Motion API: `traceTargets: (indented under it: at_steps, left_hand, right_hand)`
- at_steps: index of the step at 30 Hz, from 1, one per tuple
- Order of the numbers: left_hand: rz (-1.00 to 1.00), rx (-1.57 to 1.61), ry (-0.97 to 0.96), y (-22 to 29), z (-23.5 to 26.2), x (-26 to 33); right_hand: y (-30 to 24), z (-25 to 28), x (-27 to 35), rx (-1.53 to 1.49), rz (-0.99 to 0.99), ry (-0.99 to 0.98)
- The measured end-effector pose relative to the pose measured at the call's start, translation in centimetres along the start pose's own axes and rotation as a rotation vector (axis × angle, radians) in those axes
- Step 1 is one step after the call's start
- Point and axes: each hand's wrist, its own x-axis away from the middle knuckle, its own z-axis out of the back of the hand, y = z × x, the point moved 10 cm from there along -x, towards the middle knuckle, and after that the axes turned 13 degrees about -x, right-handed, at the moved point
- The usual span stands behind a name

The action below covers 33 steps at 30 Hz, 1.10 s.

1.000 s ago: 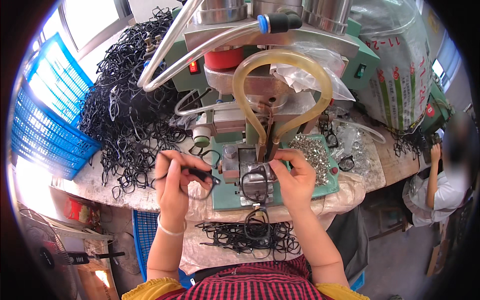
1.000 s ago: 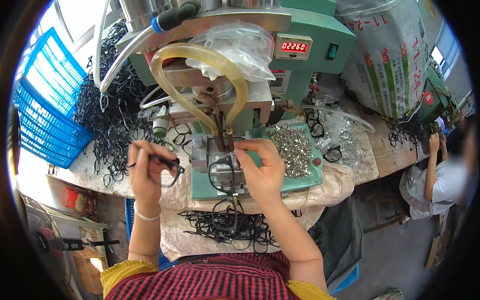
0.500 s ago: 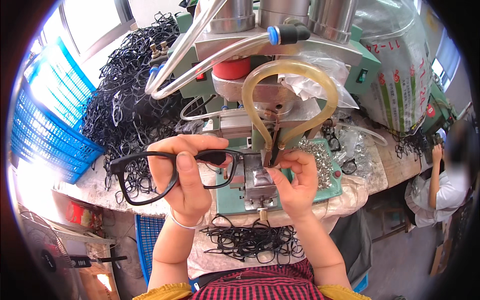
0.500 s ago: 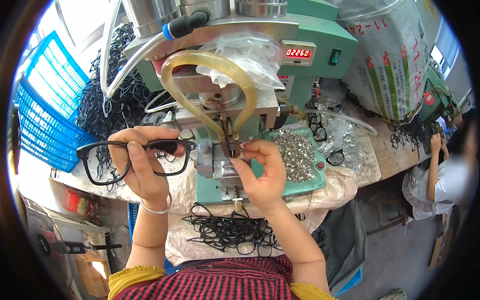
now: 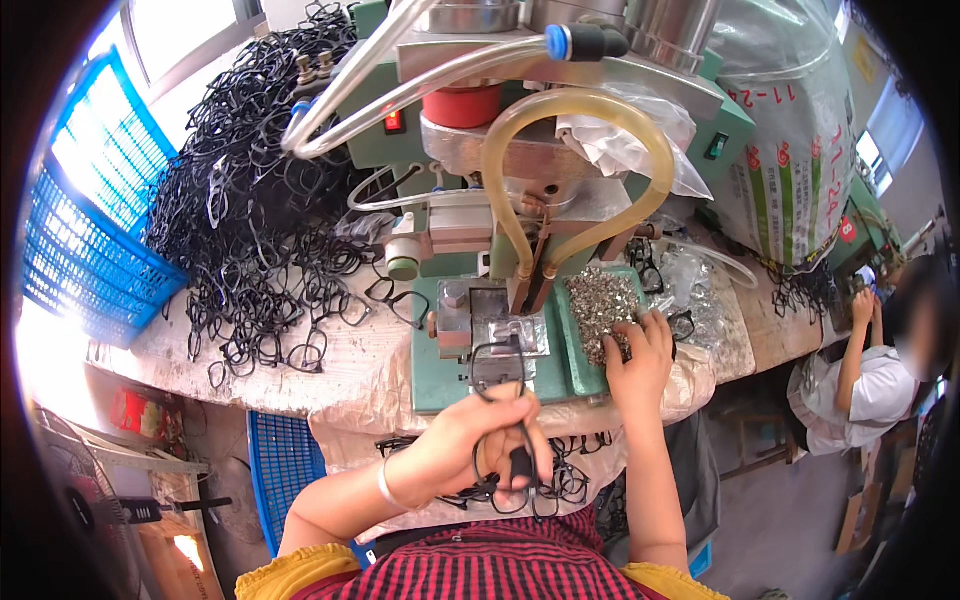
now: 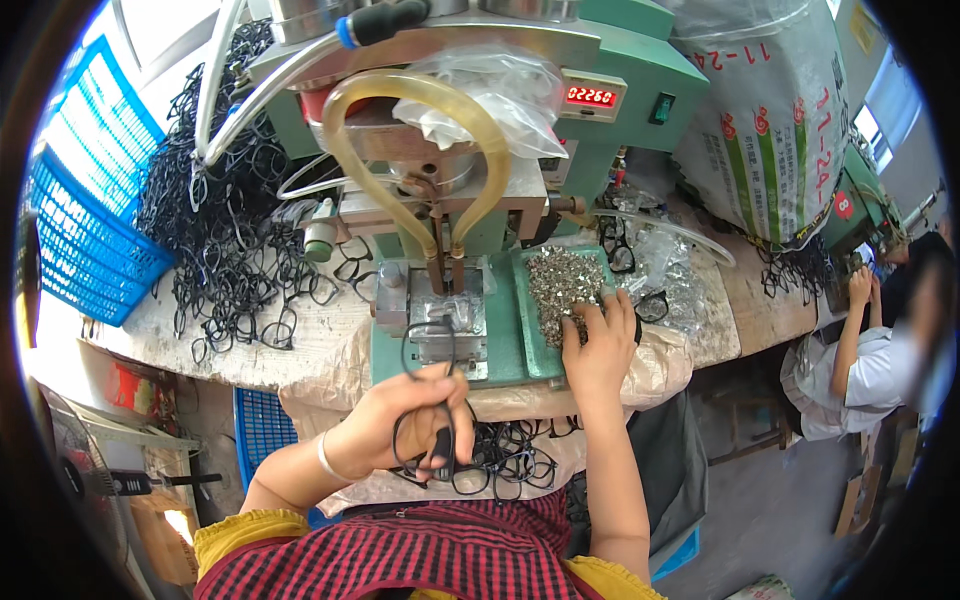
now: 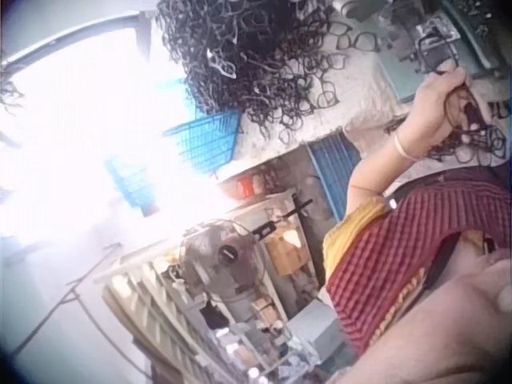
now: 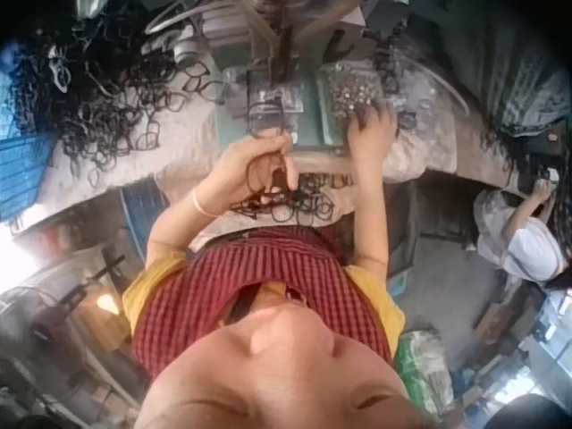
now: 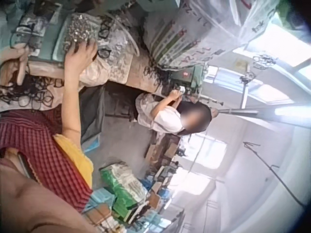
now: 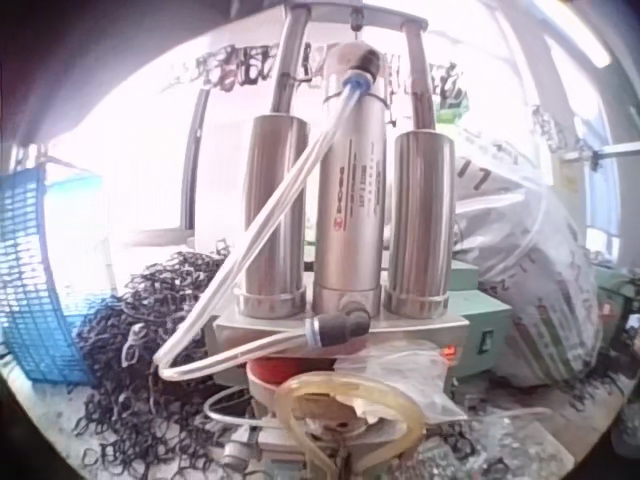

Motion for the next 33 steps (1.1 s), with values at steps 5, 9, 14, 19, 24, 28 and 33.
traceTargets:
  at_steps: [5, 9, 14, 19, 24, 28, 33]
  left_hand:
    - [-0.027, 0.035, 0.1, -0.2, 0.7, -1.1]
    - [-0.055, 0.053, 0.102, 0.0, 0.7, -1.6]
    - [-0.059, 0.054, 0.066, -0.2, 1.0, -1.5]
    - [-0.034, -0.03, -0.097, -0.9, 0.9, 0.3]
    - [-0.515, -1.023, 0.753, 4.7, 8.3, 10.7]
    - [-0.738, -1.282, 1.204, 12.1, 13.4, 12.3]
    - [-0.566, -1.969, 1.365, 12.7, 16.2, 4.5]
  right_hand:
    - [0.0, 0.4, -1.3, -0.158, -0.027, 0.051]
    - [1.7, 0.4, -1.7, -0.145, -0.111, 0.087]
    - [-3.9, -2.2, -2.9, -0.051, 0.172, 0.0]
    - [-4.3, -3.8, -3.2, -0.019, 0.245, -0.031]
    - [6.7, -1.0, 2.0, -0.909, -0.468, 0.322]
    - [6.3, -3.1, 1.5, -1.05, -0.533, 0.381]
    - [3.0, -3.6, -0.8, -0.878, -0.332, 0.24]
